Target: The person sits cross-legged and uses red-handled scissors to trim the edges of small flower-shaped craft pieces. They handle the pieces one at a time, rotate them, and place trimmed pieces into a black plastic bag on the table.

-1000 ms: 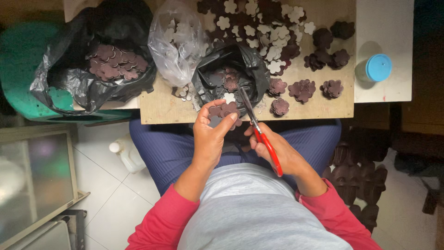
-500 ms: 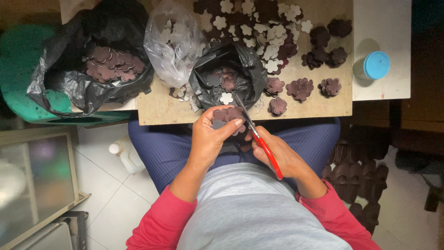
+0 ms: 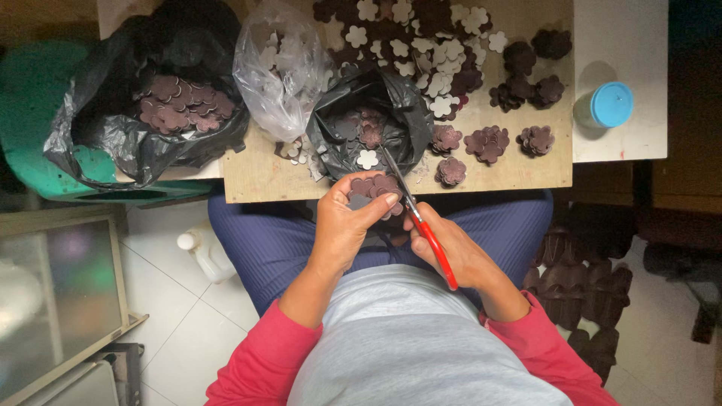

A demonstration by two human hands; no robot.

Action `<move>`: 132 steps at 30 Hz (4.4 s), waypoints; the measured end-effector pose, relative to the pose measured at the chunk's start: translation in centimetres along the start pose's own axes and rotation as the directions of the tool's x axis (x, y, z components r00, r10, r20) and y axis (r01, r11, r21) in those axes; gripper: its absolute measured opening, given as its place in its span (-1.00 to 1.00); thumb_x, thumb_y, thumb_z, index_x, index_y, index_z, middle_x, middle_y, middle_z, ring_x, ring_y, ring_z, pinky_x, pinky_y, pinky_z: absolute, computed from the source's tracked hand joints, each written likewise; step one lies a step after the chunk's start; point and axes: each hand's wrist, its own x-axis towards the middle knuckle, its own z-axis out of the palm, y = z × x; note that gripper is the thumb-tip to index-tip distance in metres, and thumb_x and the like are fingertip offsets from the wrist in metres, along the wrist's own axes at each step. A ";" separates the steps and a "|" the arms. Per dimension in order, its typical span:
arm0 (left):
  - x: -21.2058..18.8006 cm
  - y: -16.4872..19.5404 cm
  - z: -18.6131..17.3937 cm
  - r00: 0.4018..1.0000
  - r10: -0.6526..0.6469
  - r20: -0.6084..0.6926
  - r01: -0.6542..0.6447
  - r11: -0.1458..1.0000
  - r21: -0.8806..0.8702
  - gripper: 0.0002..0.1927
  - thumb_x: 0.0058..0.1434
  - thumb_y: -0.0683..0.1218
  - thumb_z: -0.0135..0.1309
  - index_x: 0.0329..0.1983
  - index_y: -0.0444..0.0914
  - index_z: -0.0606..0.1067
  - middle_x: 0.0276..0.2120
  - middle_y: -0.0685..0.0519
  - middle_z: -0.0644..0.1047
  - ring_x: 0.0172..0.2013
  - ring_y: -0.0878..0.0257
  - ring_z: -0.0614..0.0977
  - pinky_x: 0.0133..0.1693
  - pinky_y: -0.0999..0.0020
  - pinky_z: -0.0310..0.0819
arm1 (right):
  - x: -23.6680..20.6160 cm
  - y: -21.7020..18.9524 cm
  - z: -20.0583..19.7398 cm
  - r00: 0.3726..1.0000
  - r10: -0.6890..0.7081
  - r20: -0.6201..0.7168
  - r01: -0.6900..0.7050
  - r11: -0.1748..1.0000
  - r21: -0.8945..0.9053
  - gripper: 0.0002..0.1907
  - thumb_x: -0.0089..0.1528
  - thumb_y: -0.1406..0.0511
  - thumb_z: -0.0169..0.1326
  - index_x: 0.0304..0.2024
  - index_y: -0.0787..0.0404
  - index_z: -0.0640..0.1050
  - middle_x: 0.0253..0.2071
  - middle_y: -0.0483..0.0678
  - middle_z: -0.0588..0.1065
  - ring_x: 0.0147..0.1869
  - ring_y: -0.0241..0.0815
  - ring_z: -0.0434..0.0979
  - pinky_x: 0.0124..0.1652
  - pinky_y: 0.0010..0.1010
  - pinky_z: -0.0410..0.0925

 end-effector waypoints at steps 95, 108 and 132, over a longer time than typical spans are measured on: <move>1.1 -2.2 -1.7 0.999 0.045 0.021 -0.042 0.989 -0.140 -0.70 0.23 -0.33 0.17 0.00 -0.33 0.42 -0.22 0.00 0.59 -0.26 0.26 0.67 -0.21 0.41 0.59 | 0.7 -1.4 1.5 0.959 0.083 -0.270 -0.197 0.882 -0.429 -0.29 -0.05 -0.04 0.39 -0.13 0.24 0.36 -0.49 0.07 0.43 -0.36 0.16 0.50 -0.32 -0.08 0.33; 1.3 -2.5 -2.0 0.999 0.045 0.017 -0.042 0.986 -0.159 -0.69 0.24 -0.30 0.20 0.01 -0.32 0.42 -0.20 0.00 0.60 -0.26 0.25 0.68 -0.20 0.41 0.60 | 0.3 0.4 1.4 0.960 0.144 -0.238 -0.226 0.905 -0.362 -0.32 -0.02 -0.02 0.34 -0.09 0.22 0.37 -0.45 0.03 0.50 -0.34 0.16 0.55 -0.34 -0.10 0.37; 0.9 -4.7 -2.9 0.999 -0.013 -0.032 0.013 1.000 0.013 -0.75 0.34 -0.17 0.15 0.05 -0.35 0.52 -0.16 0.02 0.61 -0.21 0.33 0.63 -0.15 0.39 0.60 | 3.4 2.0 4.5 0.822 0.156 -0.548 0.177 0.844 0.507 -0.58 0.15 0.49 0.31 -0.12 0.22 0.33 -0.25 -0.06 0.54 -0.36 -0.50 0.47 -0.35 -0.66 0.36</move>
